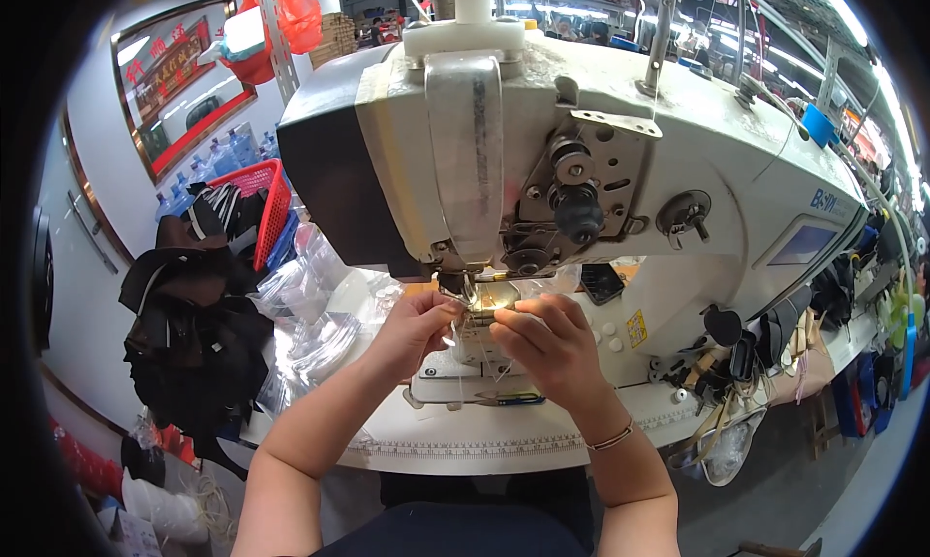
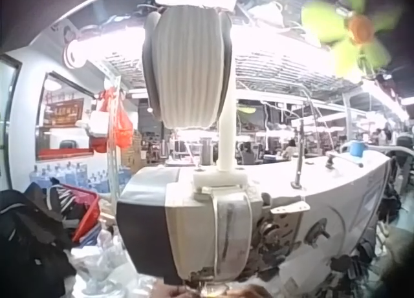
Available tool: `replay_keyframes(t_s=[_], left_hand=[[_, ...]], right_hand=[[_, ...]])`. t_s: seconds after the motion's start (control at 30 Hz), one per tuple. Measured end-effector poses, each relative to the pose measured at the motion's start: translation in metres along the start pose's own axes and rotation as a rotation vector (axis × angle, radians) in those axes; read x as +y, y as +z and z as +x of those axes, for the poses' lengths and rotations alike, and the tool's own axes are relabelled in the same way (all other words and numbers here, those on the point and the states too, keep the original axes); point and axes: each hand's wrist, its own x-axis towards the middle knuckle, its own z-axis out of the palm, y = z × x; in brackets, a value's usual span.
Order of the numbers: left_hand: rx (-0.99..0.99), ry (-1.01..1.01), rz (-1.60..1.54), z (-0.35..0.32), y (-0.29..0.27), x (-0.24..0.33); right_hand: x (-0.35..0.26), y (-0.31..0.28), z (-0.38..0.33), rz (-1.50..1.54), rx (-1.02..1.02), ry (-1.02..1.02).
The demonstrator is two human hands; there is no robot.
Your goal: Stitch small circular components onto a base material using an industrial sewing machine.
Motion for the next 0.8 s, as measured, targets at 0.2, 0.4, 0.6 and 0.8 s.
replay_keyframes(t_s=[0.2,0.4,0.6,0.8], left_hand=[[0.056,0.028,-0.194,-0.006,0.011,-0.010],[0.131,0.092,-0.161,-0.012,0.023,-0.012],[0.104,0.156,0.316,-0.011,0.000,0.002],[0.145,0.563,0.676,0.014,-0.013,0.038]], right_hand=[[0.011,-0.002,0.011,0.077,0.000,0.046],[0.025,0.002,0.008,0.067,-0.034,0.058],[0.033,0.007,0.006,0.092,-0.076,0.127],[0.037,0.008,0.005,0.083,-0.066,0.115]])
